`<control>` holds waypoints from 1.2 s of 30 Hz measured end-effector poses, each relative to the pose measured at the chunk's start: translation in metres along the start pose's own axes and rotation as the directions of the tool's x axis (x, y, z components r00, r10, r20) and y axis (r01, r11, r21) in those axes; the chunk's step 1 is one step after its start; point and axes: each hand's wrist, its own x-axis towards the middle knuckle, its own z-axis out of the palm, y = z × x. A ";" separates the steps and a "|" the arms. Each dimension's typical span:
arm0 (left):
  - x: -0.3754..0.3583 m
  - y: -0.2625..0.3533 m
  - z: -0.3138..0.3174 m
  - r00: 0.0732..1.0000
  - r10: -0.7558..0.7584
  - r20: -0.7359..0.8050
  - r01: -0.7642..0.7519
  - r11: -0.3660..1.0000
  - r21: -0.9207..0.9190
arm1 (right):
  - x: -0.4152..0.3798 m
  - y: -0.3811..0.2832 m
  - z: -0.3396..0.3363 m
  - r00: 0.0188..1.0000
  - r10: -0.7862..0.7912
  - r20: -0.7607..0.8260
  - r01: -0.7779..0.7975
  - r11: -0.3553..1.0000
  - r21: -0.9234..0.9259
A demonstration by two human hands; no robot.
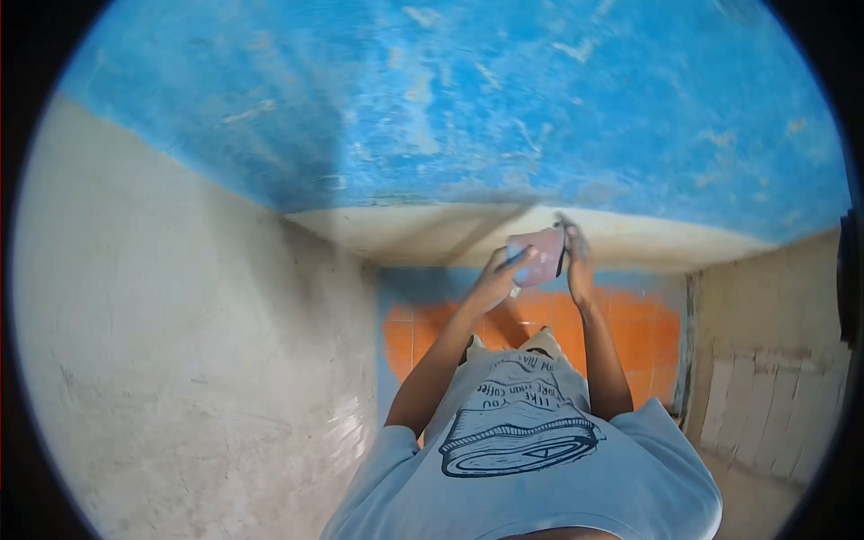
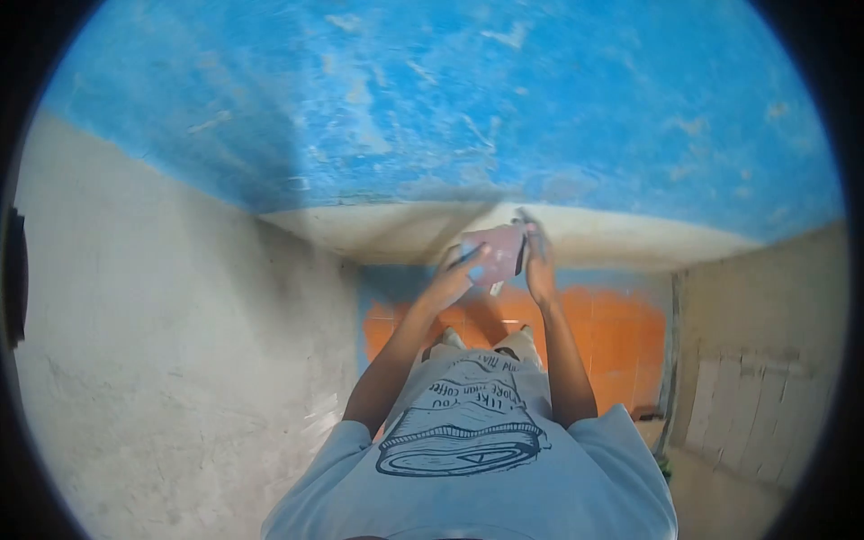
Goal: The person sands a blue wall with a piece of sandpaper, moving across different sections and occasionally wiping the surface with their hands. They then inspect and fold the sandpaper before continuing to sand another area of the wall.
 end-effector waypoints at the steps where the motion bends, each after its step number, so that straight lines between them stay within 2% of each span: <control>1: -0.010 0.003 0.009 1.000 0.001 -0.023 -0.003 0.995 -0.097 | -0.008 0.014 -0.010 0.992 0.108 0.071 -0.114 0.989 0.094; 3: -0.024 0.004 0.024 0.996 -0.013 -0.084 -0.011 0.958 -0.287 | -0.026 0.040 -0.028 0.928 0.281 0.245 -0.343 0.901 0.266; 6: -0.031 -0.027 0.028 0.993 0.044 -0.106 -0.059 0.988 -0.142 | -0.048 0.045 -0.048 0.950 0.230 0.213 -0.287 0.912 0.293; 7: -0.031 -0.038 0.026 0.997 0.027 -0.075 -0.031 0.998 -0.055 | -0.053 0.042 -0.057 0.959 0.209 0.192 -0.250 0.942 0.224; 9: -0.042 -0.049 0.037 0.991 -0.050 -0.124 0.051 0.999 0.007 | -0.061 0.032 -0.073 0.972 0.159 0.172 -0.174 0.982 0.078; 10: -0.047 -0.048 0.047 0.985 -0.079 -0.153 0.087 0.995 0.042 | -0.066 0.025 -0.077 0.980 0.157 0.125 -0.168 0.982 0.083; 12: -0.055 -0.047 0.064 0.991 -0.038 -0.124 0.050 0.994 0.095 | -0.071 0.018 -0.083 0.989 0.143 0.039 -0.146 0.984 0.102; 15: -0.069 -0.049 0.079 0.989 -0.031 -0.145 0.046 0.994 0.103 | -0.075 0.028 -0.096 0.998 0.055 0.037 -0.058 0.996 0.063; 18: -0.082 -0.055 0.084 0.972 -0.029 -0.231 0.060 0.990 0.128 | -0.085 0.035 -0.102 0.990 0.048 0.131 -0.075 0.976 0.206; 21: -0.094 -0.059 0.109 0.950 0.021 -0.311 0.044 0.979 0.201 | -0.093 0.047 -0.107 0.970 0.029 0.242 -0.098 0.956 0.278; 22: -0.099 -0.059 0.116 0.942 0.048 -0.333 0.033 0.972 0.232 | -0.097 0.054 -0.110 0.958 0.024 0.287 -0.099 0.963 0.250; 25: -0.124 -0.099 0.098 0.877 -0.065 -0.477 0.231 0.926 0.299 | -0.110 0.067 -0.114 0.915 0.017 0.403 -0.112 0.970 0.213; 28: -0.132 -0.108 0.117 0.866 -0.007 -0.500 0.153 0.956 0.252 | -0.139 0.080 -0.101 0.854 0.177 0.489 -0.437 0.754 0.491; 29: -0.135 -0.110 0.115 0.875 -0.012 -0.484 0.151 0.956 0.250 | -0.147 0.082 -0.106 0.743 0.253 0.619 -0.612 0.630 0.477; 32: -0.146 -0.124 0.082 0.922 -0.024 -0.387 0.185 0.905 0.383 | -0.164 0.078 -0.089 0.834 0.058 0.549 -0.479 0.570 0.667; 33: -0.147 -0.110 0.085 0.932 -0.051 -0.360 0.221 0.865 0.451 | -0.170 0.083 -0.085 0.822 0.105 0.560 -0.525 0.520 0.674; 35: -0.151 -0.110 0.074 0.950 -0.063 -0.307 0.207 0.861 0.465 | -0.179 0.097 -0.078 0.787 0.194 0.585 -0.607 0.413 0.679; 36: -0.154 -0.110 0.067 0.958 -0.069 -0.279 0.199 0.858 0.473 | -0.182 0.101 -0.072 0.788 0.185 0.587 -0.596 0.469 0.652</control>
